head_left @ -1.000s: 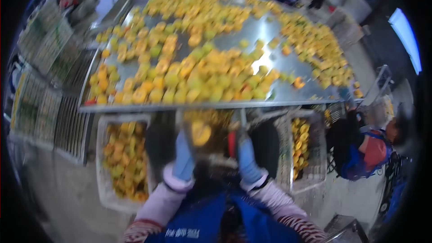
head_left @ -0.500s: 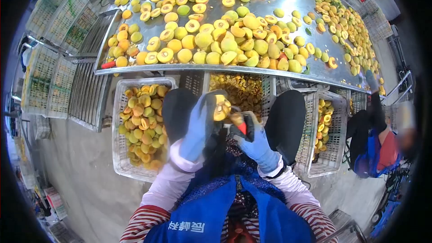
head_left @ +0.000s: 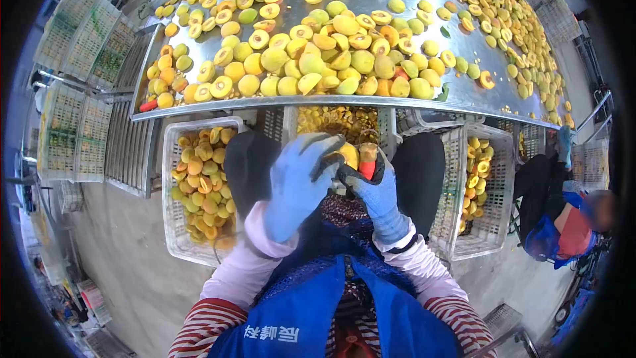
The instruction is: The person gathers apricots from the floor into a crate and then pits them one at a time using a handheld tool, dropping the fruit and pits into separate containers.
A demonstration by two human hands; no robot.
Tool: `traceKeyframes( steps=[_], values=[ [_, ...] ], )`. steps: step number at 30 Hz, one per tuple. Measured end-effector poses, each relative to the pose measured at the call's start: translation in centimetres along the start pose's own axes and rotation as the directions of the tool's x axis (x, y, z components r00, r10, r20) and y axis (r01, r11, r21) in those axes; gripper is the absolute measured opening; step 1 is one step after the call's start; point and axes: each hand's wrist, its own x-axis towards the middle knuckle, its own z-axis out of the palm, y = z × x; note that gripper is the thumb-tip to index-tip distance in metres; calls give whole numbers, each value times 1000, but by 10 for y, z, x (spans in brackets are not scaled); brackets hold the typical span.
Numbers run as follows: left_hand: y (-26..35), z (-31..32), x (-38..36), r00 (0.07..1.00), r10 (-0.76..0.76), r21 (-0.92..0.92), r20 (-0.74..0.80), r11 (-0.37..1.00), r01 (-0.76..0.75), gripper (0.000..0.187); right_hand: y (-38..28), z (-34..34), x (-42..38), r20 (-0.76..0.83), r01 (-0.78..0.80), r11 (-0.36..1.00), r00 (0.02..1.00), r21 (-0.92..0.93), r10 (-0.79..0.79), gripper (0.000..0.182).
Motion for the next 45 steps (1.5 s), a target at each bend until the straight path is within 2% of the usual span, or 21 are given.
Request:
traceKeyframes(
  steps=[3, 4, 7, 9, 10, 11, 13, 14, 15, 16, 18, 19, 20, 21, 24, 27, 29, 32, 38, 39, 45],
  values=[
    [-1, 17, -1, 998, -65, -47, -20, 997, 64, 28, 13, -4, -2, -71, 4, 998, 997, 68, 1, 48],
    [6, 18, 3, 996, 64, 124, -56, 991, -56, 24, 14, -6, -2, -66, -38, 996, 997, 82, 43, 48],
    [0, 20, 1, 995, 101, 130, -25, 987, -97, 24, 11, -14, -2, -50, -135, 981, 988, 138, 143, 48],
    [-8, 14, -5, 996, -54, -129, -72, 991, 44, 22, 6, -25, 0, -51, -155, 970, 985, 188, 167, 48],
    [-8, 8, -3, 944, -330, -453, 12, 840, 299, 18, -3, -33, 3, -14, -239, 942, 968, 238, 249, 47],
    [-13, 4, 4, 937, -342, -362, 72, 867, 344, 23, -8, -42, 5, 74, -330, 914, 944, 238, 322, 44],
    [-29, 22, 0, 910, -300, -699, 286, 584, 412, 29, -17, -42, 6, 171, -221, 957, 967, 189, 189, 43],
    [-27, 23, -2, 861, -194, -697, 471, 517, 497, 37, -16, -38, 7, 223, -119, 991, 969, 60, 103, 42],
    [-33, 29, -5, 692, -276, -504, 667, 516, 692, 49, -13, -33, 7, 285, -6, 998, 958, -60, 23, 41],
    [-33, 33, -7, 832, -181, -541, 524, 684, 489, 44, -11, -32, 7, 285, 14, 993, 958, -116, 20, 45],
    [-42, 38, -11, 892, -198, -636, 406, 640, 431, 43, -10, -31, 9, 129, 2, 974, 991, -225, 27, 45],
    [-50, 40, -11, 824, -328, -712, 463, 416, 566, 44, -10, -31, 7, 44, -13, 960, 999, -279, 26, 45],
    [-55, 41, -12, 727, -428, -748, 536, 159, 645, 45, -16, -33, 2, 105, -99, 992, 990, 77, 90, 35],
    [-57, 40, -15, 726, -458, -771, 513, 127, 624, 44, -23, -33, 0, 96, -110, 993, 990, 36, 106, 29],
    [-42, 43, -17, 803, -470, -855, 367, 169, 490, 40, -5, -19, -10, 330, 396, 860, 898, -321, -290, 25],
    [-39, 45, -19, 859, -421, -858, 292, 281, 430, 37, 5, -15, -17, 280, 284, 861, 944, -421, -174, 41],
    [-24, 32, -17, 881, -386, -823, 272, 382, 422, 34, -1, -15, -21, 297, 401, 769, 912, -499, -283, 46],
    [-22, 29, -23, 861, -376, -872, 342, 215, 440, 30, -16, -14, -26, 366, 448, 691, 889, -567, -276, 53],
    [-14, 25, -22, 943, -280, -672, 179, 665, 325, 25, -25, -13, -29, 415, 307, 689, 910, -657, -9, 63],
    [-12, 27, -22, 938, -304, -688, 166, 646, 331, 25, -25, -12, -30, 403, 273, 701, 915, -659, 22, 65],
    [-1, 29, -23, 922, -361, -683, 140, 640, 354, 23, 30, -3, -48, 293, 501, 664, 865, -555, -408, 57]
  ],
)
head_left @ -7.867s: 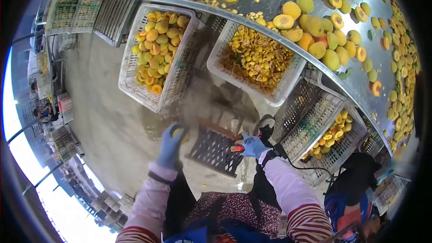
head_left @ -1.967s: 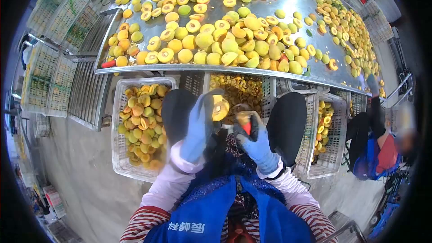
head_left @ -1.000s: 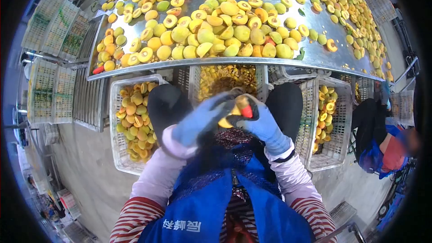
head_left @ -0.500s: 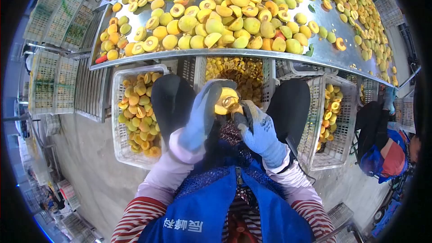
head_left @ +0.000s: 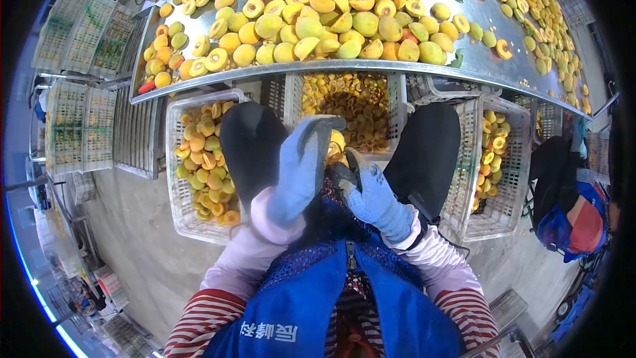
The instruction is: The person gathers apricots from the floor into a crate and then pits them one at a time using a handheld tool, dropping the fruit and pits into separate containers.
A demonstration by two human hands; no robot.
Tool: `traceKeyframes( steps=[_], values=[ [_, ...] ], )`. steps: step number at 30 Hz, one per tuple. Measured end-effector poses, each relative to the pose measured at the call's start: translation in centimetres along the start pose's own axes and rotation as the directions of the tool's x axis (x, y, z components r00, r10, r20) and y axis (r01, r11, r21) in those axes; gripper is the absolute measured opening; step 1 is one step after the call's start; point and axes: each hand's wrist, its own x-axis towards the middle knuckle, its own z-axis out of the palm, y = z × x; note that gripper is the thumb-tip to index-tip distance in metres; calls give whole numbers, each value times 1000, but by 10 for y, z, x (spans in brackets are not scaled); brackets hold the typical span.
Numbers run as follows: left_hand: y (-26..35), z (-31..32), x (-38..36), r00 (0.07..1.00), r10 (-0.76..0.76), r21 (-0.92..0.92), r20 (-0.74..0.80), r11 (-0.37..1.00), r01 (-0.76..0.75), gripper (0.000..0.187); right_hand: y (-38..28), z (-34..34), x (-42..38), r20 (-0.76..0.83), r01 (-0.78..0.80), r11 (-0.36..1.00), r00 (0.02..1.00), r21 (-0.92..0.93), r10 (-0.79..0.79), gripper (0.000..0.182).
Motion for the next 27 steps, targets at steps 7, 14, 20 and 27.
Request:
traceKeyframes(
  steps=[7, 14, 20, 27],
  values=[
    [-10, 5, -1, 999, 39, 57, -8, 998, -38, 22, 3, 8, 5, 430, -536, 407, 841, 740, 327, 41],
    [-12, -4, 17, 979, -77, 20, 190, 997, 75, 20, -5, 0, 11, 662, -670, -101, 677, 735, 321, 40],
    [-12, -4, 15, 977, -157, -31, 147, 986, 163, 18, -13, 1, 16, 778, -595, -722, 616, 353, -127, 48],
    [-16, -15, 14, 977, -124, 66, 171, 991, 114, 21, -3, 24, 11, 598, -537, -837, 707, 105, -378, 49]
  ],
)
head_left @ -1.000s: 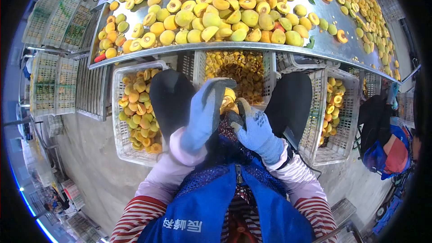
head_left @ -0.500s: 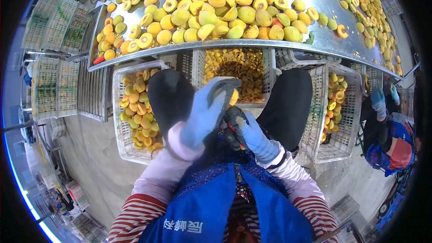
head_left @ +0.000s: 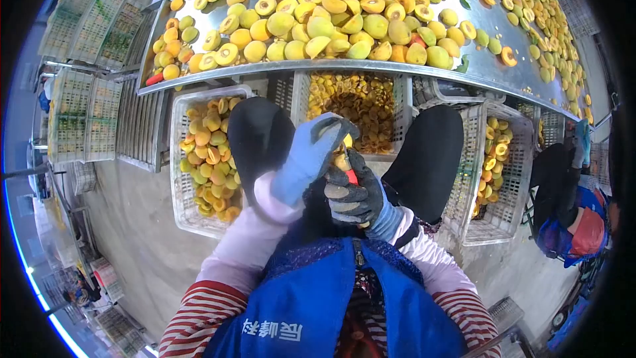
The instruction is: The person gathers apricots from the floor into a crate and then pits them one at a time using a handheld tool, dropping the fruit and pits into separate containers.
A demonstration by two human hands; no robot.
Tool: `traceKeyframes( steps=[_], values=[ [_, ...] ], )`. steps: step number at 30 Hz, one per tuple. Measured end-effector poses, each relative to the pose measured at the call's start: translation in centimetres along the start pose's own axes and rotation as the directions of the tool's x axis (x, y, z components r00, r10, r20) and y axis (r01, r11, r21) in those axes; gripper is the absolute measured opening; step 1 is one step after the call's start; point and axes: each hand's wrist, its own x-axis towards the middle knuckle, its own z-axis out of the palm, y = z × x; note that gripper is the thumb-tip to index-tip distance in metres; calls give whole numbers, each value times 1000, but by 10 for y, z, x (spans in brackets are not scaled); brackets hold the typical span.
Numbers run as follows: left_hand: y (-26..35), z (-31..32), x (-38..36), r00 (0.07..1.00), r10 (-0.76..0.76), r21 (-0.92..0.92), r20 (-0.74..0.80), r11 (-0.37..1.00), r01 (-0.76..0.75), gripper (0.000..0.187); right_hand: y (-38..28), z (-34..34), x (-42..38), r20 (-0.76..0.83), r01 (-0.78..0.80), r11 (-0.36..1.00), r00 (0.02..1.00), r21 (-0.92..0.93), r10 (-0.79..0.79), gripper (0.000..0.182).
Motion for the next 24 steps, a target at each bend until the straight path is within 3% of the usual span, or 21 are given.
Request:
traceKeyframes(
  steps=[2, 5, 8, 9, 10, 11, 13, 14, 16, 18, 19, 20, 21, 22, 24],
  values=[
    [1, -11, -4, 996, 35, 148, 86, 988, -47, 22, 0, -5, 3, 14, -51, 999, 999, -12, 52, 48],
    [-1, -12, -2, 995, 68, 54, 76, 996, -72, 23, 8, 7, 10, 46, -28, 997, 999, 74, 25, 45],
    [-7, -2, -7, 996, -81, -304, -46, 951, 63, 27, 8, 1, 14, 157, -35, 997, 987, 74, 23, 43],
    [-8, 1, -10, 985, -155, -398, -71, 910, 115, 28, 8, 0, 13, 94, -14, 998, 996, 65, 8, 43],
    [-4, 6, -12, 991, -66, -354, -117, 935, 21, 31, 7, 0, 11, 30, 7, 998, 1000, 56, -9, 43],
    [-7, 4, -11, 977, -197, -438, -87, 888, 140, 32, 6, -1, 9, -36, 28, 999, 999, 46, -27, 43],
    [-14, 0, -8, 899, -438, -583, 6, 729, 359, 34, 0, -10, 11, 48, -6, 997, 999, 77, 3, 44],
    [-14, 2, -8, 900, -436, -609, 3, 713, 347, 34, -3, -15, 12, 91, -24, 995, 996, 92, 16, 44],
    [-10, 7, -9, 902, -432, -657, -5, 682, 323, 34, -10, -25, 2, -107, 58, 998, 993, 26, -55, 45],
    [-22, 3, -4, 888, -446, -697, 112, 602, 390, 32, -12, -32, -2, -100, 86, 996, 991, 20, -84, 44],
    [-26, 1, 2, 878, -447, -711, 173, 560, 425, 31, -13, -27, 4, 6, 77, 996, 997, 48, -78, 44],
    [-29, 4, 8, 964, -263, -520, 29, 820, 239, 31, -13, -23, 6, 111, 67, 995, 991, 76, -75, 44],
    [-32, 9, 16, 998, -28, -262, -53, 965, 13, 30, -12, -17, 4, 130, 52, 996, 990, 72, -62, 43],
    [-31, 12, 22, 973, 222, 27, -64, 975, -221, 30, -11, -10, 2, 149, 38, 997, 988, 69, -47, 42],
    [-22, 7, 29, 990, 100, -29, 100, 995, -97, 29, -8, -3, 2, 236, -13, 994, 972, 105, -13, 39]
  ],
)
